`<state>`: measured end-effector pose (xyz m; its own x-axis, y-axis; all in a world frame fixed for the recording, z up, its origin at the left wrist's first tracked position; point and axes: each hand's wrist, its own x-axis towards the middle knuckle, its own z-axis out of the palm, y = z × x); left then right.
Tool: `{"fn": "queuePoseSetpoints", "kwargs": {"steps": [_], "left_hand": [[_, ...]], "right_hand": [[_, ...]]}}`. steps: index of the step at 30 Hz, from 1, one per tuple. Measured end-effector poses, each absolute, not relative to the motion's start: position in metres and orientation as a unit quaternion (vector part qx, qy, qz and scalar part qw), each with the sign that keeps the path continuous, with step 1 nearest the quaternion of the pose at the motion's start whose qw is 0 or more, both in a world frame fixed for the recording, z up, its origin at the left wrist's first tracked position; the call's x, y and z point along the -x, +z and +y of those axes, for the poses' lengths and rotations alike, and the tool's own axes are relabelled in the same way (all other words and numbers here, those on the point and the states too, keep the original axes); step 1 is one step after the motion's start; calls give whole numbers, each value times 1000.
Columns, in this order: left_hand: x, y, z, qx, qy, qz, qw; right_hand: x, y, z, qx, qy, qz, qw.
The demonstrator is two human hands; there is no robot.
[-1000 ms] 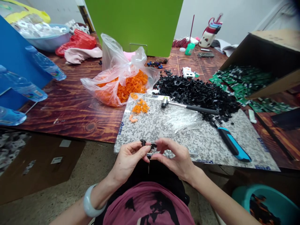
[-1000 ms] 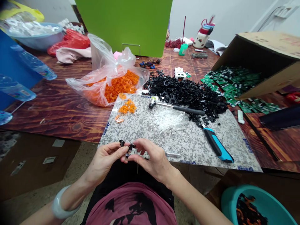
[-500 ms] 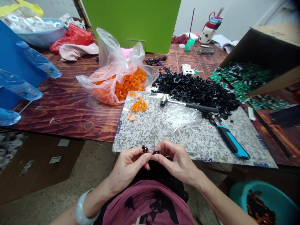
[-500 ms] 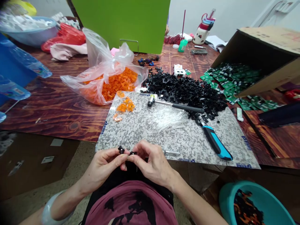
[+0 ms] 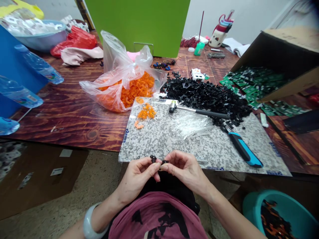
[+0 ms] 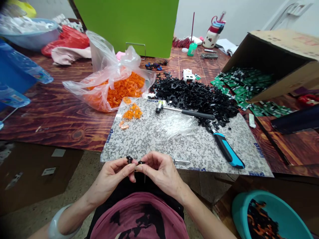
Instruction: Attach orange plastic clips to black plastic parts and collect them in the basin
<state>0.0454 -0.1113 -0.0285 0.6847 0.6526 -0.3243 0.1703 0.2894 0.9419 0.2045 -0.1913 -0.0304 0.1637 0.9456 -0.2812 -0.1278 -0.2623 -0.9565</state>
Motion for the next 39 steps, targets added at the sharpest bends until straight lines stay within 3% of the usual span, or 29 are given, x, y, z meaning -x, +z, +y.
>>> {"fn": "queuePoseSetpoints", "kwargs": {"steps": [31,34,39], "left_hand": [[-48,-40,-114,-420,180,369,809],[-49,-40,-115,-445,197,385,784],[-50,-41,-116,-488,247,420,724]], "right_hand": [[-211,-41,-187,565,524,-384,509],[-211,-43,-187,595,454,-441,496],[-207,-45,-186,632,174,-583,480]]}}
